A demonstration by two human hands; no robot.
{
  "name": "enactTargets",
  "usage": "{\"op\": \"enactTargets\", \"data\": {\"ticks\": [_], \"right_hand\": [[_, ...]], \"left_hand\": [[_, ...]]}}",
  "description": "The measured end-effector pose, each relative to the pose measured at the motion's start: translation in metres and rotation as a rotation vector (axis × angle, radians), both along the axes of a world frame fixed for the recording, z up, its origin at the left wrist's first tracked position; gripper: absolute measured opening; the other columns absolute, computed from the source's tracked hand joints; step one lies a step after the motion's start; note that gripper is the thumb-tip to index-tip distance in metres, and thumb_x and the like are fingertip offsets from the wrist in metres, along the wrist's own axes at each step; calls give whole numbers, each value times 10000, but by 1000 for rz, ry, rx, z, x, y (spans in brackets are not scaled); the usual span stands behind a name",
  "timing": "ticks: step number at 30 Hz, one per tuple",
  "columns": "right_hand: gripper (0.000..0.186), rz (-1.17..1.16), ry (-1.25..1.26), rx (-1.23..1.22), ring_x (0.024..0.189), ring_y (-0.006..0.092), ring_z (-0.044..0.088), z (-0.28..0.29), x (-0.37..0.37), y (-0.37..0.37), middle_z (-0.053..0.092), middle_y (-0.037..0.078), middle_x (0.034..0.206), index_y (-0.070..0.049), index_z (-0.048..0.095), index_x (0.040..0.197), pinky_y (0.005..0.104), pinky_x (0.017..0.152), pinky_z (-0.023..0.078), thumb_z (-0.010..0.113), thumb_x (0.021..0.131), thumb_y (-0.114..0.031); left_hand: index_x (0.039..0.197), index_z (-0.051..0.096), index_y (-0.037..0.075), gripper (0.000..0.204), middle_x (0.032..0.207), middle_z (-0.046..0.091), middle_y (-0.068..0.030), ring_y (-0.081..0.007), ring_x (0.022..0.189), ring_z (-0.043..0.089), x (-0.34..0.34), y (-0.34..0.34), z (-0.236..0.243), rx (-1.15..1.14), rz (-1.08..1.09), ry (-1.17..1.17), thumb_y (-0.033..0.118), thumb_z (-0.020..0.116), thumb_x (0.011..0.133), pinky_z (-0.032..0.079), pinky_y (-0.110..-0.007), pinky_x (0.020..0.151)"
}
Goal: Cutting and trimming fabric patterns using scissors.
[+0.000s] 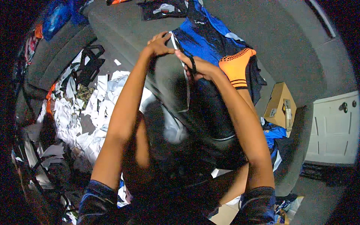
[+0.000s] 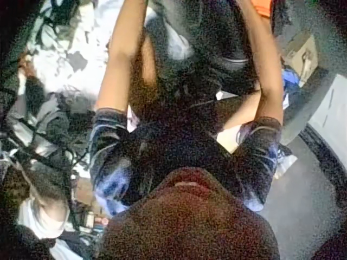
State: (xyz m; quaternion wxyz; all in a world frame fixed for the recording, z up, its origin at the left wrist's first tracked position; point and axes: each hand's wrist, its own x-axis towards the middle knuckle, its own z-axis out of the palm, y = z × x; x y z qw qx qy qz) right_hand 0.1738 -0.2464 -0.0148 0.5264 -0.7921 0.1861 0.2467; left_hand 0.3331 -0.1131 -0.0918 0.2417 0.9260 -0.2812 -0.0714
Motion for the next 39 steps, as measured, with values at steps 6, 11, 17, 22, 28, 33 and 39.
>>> {"op": "enactTargets", "data": {"ticks": [6, 11, 17, 22, 28, 33, 39], "right_hand": [[664, -32, -22, 5, 393, 96, 414, -3, 3, 5, 476, 9, 551, -124, 463, 631, 176, 348, 269, 437, 729, -780], [666, -110, 67, 183, 416, 97, 431, -6, 0, 0, 482, 14, 560, -122, 466, 635, 176, 349, 271, 444, 724, -782], [660, -72, 131, 129, 462, 103, 463, 8, -17, -12, 482, 16, 568, -119, 476, 643, 191, 387, 322, 455, 727, -773], [652, 19, 120, 15, 493, 103, 473, 12, -36, -17, 486, 15, 584, -123, 484, 649, 196, 408, 340, 463, 726, -770], [649, -4, -55, 65, 464, 86, 439, 0, -17, 0, 479, 6, 574, -130, 481, 657, 185, 384, 286, 453, 726, -775], [643, -21, -120, 51, 442, 75, 416, -1, -14, -5, 477, 1, 566, -138, 469, 649, 180, 363, 234, 446, 727, -776], [637, -4, -90, 5, 423, 76, 403, -6, 2, -8, 469, -5, 551, -146, 447, 628, 184, 363, 228, 444, 728, -775]], "left_hand": [[1407, 323, 210, 1026, 1481, 227, 19, -240, 1325, 250, -1, -1, 1, -1, 3, 16, 641, 684, 548, 250, -427, 1009], [1383, 373, 199, 961, 1472, 259, 1, -235, 1327, 255, 6, 0, -10, -94, -9, -30, 608, 682, 570, 248, -439, 1012], [1322, 458, 238, 756, 1410, 361, -49, -298, 1240, 389, 42, 0, -12, -328, 0, 73, 587, 620, 671, 317, -488, 982], [1042, 682, 210, 434, 1196, 541, -97, -303, 1101, 460, 36, -33, -1, -317, 415, 63, 450, 635, 683, 321, -438, 899], [819, 717, 203, 244, 1009, 602, -105, -302, 975, 498, 37, -18, -1, -263, 434, 28, 397, 628, 701, 335, -422, 840], [751, 711, 196, 209, 916, 637, -88, -298, 941, 524, 45, -23, -7, -341, 401, 70, 381, 632, 697, 351, -420, 826], [759, 716, 205, 208, 843, 659, -67, -303, 885, 558, 52, -19, -7, -344, 393, 103, 385, 631, 696, 376, -423, 802]]}}
